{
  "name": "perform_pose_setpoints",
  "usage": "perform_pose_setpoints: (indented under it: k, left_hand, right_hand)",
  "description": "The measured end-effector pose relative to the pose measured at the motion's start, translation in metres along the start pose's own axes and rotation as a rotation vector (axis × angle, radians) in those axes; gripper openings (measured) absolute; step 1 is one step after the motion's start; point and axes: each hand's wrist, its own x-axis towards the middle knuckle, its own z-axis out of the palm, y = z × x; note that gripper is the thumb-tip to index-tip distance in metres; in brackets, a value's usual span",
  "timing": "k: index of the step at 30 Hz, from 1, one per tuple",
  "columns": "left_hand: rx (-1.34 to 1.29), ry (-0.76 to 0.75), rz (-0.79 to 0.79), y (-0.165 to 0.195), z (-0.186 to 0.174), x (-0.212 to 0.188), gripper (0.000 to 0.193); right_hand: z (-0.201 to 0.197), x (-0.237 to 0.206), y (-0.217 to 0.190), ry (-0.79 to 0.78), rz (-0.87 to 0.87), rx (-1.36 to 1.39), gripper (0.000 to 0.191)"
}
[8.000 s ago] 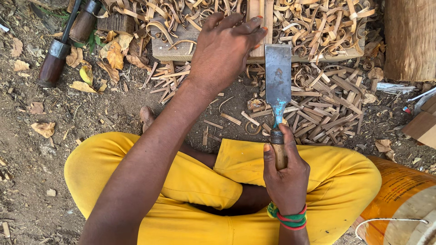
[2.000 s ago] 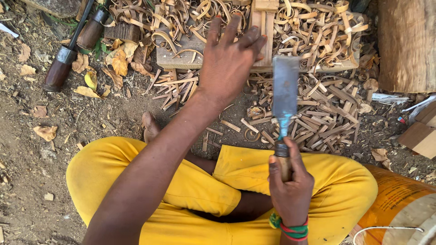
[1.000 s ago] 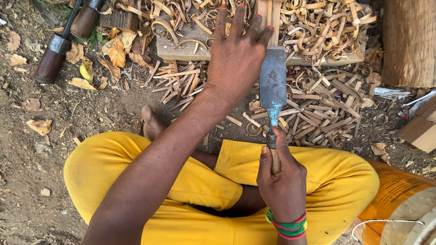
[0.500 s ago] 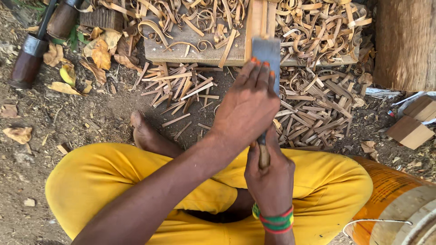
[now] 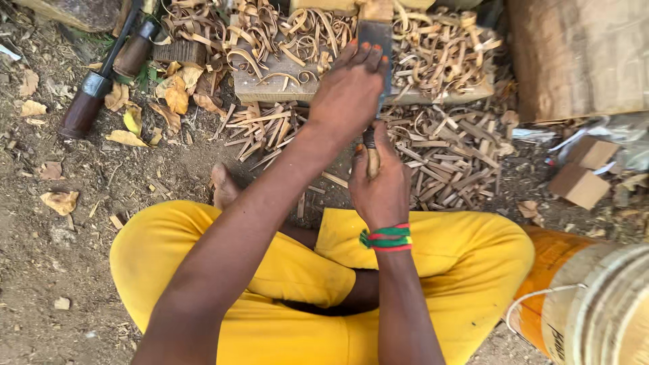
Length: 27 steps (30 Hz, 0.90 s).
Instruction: The person uses a chisel to shave thin strips from a wooden block, handling the wood and the tool with both hands.
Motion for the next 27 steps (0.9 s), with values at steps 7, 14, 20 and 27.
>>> perform_pose_setpoints:
  k: [7,14,20,27]
  left_hand:
    - [-0.287,0.026,-0.106,0.000,-0.022,-0.030,0.050]
    - [-0.150,0.011,-0.170,-0.014,-0.006,-0.013,0.034]
    - [-0.157,0.109,-0.140,-0.026,0.005,-0.010,0.040]
    - [-0.169,0.130,-0.147,-0.016,-0.008,-0.011,0.043]
  right_hand:
    - [-0.029,-0.031,0.017,0.004,0.239,0.302,0.043]
    - [-0.050,-0.077,0.043,-0.018,0.477,0.403,0.049]
    - [-0.046,-0.081,0.046,-0.010,0.247,0.172,0.043]
    - [-0.047,-0.067,0.026,-0.082,0.192,0.056,0.043]
